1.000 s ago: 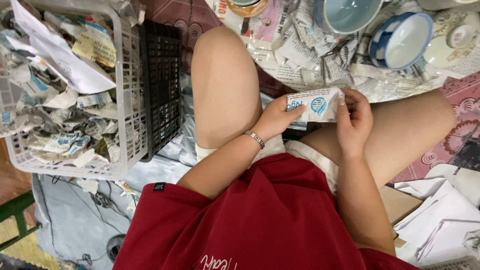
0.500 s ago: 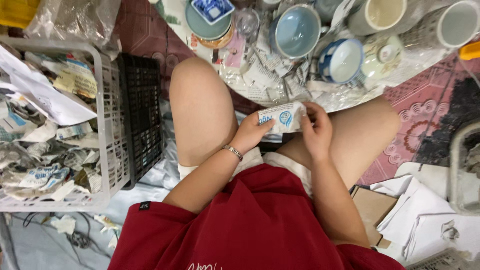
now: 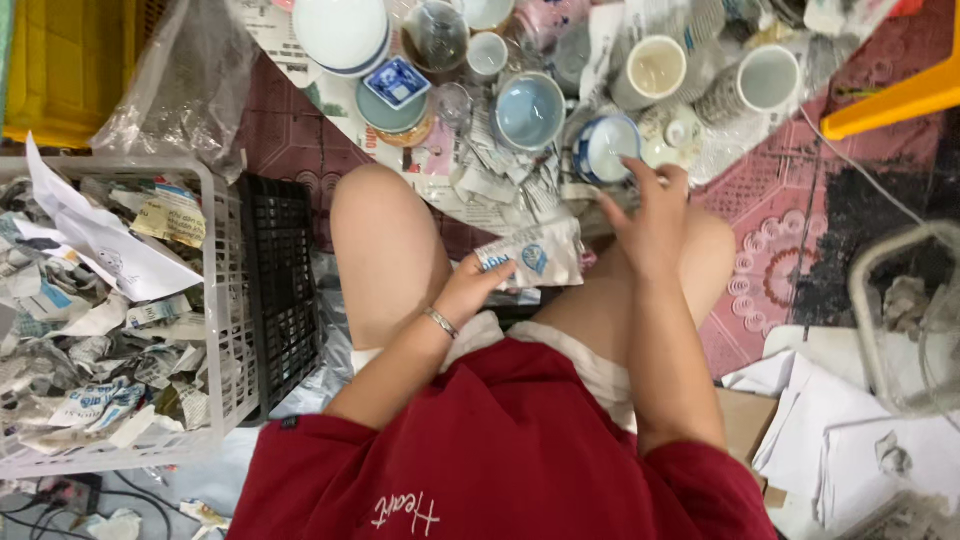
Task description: The person sits on the floor and wraps small ceramic items, including cups and bowls, with newspaper. They fold the paper around each item and place the wrapped pieces on the table. Another person is visible nearby, also handling newspaper.
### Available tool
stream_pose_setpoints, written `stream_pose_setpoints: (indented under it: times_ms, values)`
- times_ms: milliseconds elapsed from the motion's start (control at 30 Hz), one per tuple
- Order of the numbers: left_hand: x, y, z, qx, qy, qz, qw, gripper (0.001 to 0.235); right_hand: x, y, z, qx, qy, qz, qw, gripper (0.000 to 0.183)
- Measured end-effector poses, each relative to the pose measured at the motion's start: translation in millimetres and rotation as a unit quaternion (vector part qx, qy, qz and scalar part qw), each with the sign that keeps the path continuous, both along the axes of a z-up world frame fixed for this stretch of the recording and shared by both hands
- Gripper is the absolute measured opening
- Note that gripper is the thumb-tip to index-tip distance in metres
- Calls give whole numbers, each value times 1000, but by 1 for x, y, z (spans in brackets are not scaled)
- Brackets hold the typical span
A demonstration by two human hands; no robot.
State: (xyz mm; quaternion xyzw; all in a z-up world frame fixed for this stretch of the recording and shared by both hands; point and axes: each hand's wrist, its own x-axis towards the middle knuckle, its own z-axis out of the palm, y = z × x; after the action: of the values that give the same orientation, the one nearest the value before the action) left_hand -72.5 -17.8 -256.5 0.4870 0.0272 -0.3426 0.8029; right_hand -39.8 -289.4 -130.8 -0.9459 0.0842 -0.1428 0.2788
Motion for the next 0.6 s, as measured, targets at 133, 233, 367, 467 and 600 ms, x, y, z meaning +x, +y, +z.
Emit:
stream_pose_setpoints:
  times_ms: [133, 233, 367, 467, 600]
  values:
    - [14, -2, 30, -123, 66, -23, 990, 35, 10, 3, -30, 60, 48, 11, 997, 29]
    - [37, -32, 58, -134, 103, -30, 985, 50, 12, -5, -57, 106, 57, -16, 993, 23]
    - [71, -92, 69, 15, 12, 37, 999, 64, 10, -20, -88, 249, 50, -78, 964, 17]
    - [93, -119, 60, 103, 9, 39, 994, 56, 8, -27, -100, 453, -43, -99, 885, 15]
    - [99, -131, 43, 277, -66, 35, 958, 57, -11, -32, -94, 444, -176, -70, 876, 8]
